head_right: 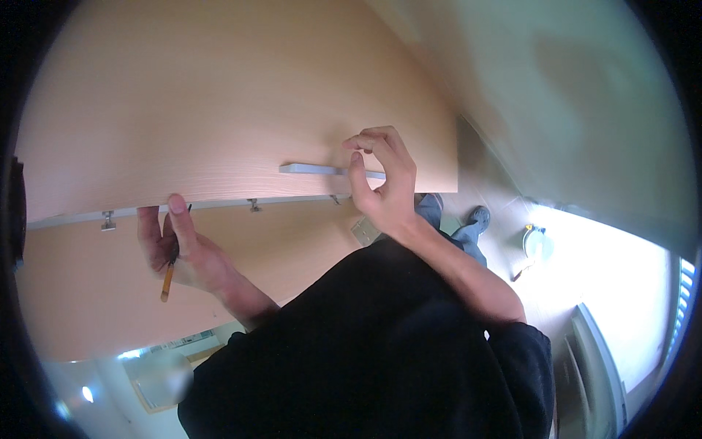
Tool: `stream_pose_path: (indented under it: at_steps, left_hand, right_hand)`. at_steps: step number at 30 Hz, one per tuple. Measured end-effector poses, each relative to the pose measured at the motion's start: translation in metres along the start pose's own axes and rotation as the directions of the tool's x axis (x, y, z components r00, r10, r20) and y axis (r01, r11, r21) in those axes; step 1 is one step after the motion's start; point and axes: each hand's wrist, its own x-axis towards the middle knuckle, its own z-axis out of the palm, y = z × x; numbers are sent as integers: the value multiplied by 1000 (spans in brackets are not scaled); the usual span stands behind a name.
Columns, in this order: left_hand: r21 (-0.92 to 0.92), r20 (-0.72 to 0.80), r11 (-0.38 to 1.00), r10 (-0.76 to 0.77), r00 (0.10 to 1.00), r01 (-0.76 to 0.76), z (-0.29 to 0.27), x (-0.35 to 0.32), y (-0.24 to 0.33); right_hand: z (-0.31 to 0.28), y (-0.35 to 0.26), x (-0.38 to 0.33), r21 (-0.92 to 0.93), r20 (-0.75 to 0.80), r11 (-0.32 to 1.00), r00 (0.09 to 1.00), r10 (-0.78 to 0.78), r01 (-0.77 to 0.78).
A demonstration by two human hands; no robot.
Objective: The person marks a wooden cabinet door with a pencil, then retrieves a black sheet from a cardboard box. They fold the sheet and cut it with a utility knife on a countertop.
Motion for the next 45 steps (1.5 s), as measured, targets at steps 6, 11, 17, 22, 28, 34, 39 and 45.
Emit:
stream_pose_path:
  at_steps: [6, 11, 17, 22, 28, 34, 39, 45]
  left_hand:
    - [-109, -75, 994, 3, 997, -12, 8, 6, 9]
    - [-73, -161, 992, 88, 983, -101, -1, 19, 24]
    - [75, 18, 993, 91, 996, -92, -19, 29, 25]
    - [-21, -152, 998, 63, 986, -67, -8, 40, 33]
    - [94, -180, 992, 105, 978, -89, -14, 55, 28]
    - [137, -172, 979, 175, 969, -153, -13, 45, 37]
    - [182, -158, 967, 208, 965, -179, -17, 55, 39]
    - [31, -153, 973, 230, 961, -228, -17, 65, 37]
  right_hand:
    - [-7, -14, -9, -7, 214, 999, 976, -37, 39]
    - [-16, -21, -15, -75, 267, 993, 962, -65, 88]
    - [-17, -17, 1, -55, 399, 985, 907, -131, 166]
    - [-15, -13, 6, -64, 465, 979, 874, -141, 192]
    - [-8, -17, 10, -54, 522, 982, 844, -126, 180]
    - [-19, -7, 10, -68, 541, 978, 831, -128, 195]
    - [-16, -17, 13, -57, 532, 987, 841, -95, 148]
    - [-18, -14, 11, -92, 555, 980, 826, -96, 176]
